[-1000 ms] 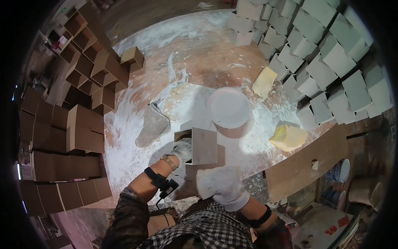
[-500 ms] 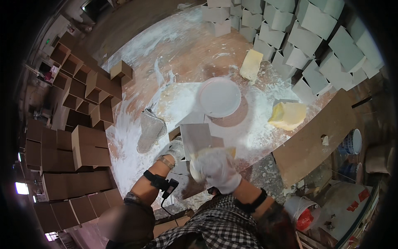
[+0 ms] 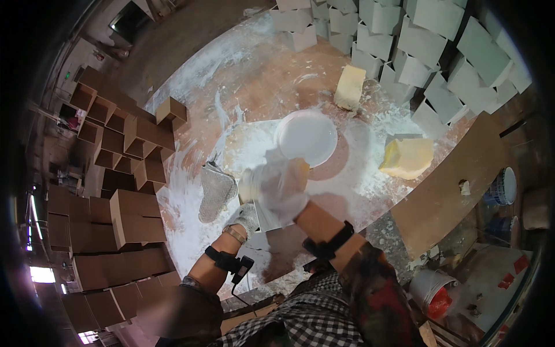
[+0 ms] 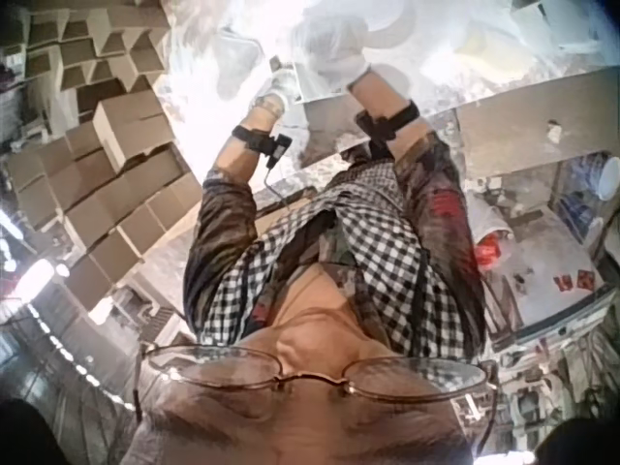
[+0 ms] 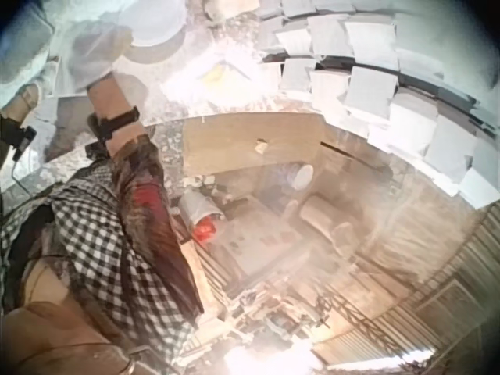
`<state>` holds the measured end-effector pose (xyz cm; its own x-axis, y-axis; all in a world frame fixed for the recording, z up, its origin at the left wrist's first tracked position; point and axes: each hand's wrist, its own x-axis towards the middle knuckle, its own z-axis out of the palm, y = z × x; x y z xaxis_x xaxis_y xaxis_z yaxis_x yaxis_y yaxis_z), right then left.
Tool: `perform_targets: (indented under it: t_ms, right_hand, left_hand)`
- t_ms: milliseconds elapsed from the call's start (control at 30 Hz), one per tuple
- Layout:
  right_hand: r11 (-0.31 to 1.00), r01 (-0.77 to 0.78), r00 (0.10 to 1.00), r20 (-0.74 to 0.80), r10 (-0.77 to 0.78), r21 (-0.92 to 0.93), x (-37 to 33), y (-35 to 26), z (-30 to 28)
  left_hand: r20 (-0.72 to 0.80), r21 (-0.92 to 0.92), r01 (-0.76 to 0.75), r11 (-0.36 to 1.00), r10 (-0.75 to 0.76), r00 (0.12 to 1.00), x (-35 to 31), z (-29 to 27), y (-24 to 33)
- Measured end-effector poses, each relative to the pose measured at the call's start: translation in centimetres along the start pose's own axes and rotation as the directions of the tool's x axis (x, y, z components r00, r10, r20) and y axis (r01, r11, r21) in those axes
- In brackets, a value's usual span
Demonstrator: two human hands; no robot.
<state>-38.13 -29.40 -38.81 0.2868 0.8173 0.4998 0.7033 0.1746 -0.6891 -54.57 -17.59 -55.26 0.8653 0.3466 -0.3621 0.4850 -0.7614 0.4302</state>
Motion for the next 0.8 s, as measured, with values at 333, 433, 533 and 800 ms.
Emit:
perform_targets:
  t_ms: [333,433,533,800]
  right_hand:
    - [0.996,0.085,0.966,0.249,-0.074,-0.033,-1.3,-3.8,-3.3]
    - [0.950,0.209,0.978,0.052,-0.202,-0.231,1.3,-0.2,0.8]
    - [0.915,0.005,0.956,0.271,0.114,-0.403,0.0,-1.8,-0.9]
    - [0.987,0.143,0.988,-0.048,-0.147,-0.075,-10.2,-3.2,-4.8]
  left_hand:
    - [-0.180,-0.379,0.042,0.924,-0.118,0.977,0.2,0.8,-0.9]
    - [-0.199,-0.555,0.062,0.829,-0.206,0.958,0.1,0.5,-1.6]
    - [0.248,-0.962,0.271,-0.035,-0.527,0.813,-1.7,-2.8,4.7]
    - [0.234,-0.972,0.234,-0.024,-0.172,0.957,-4.0,-0.3,-1.2]
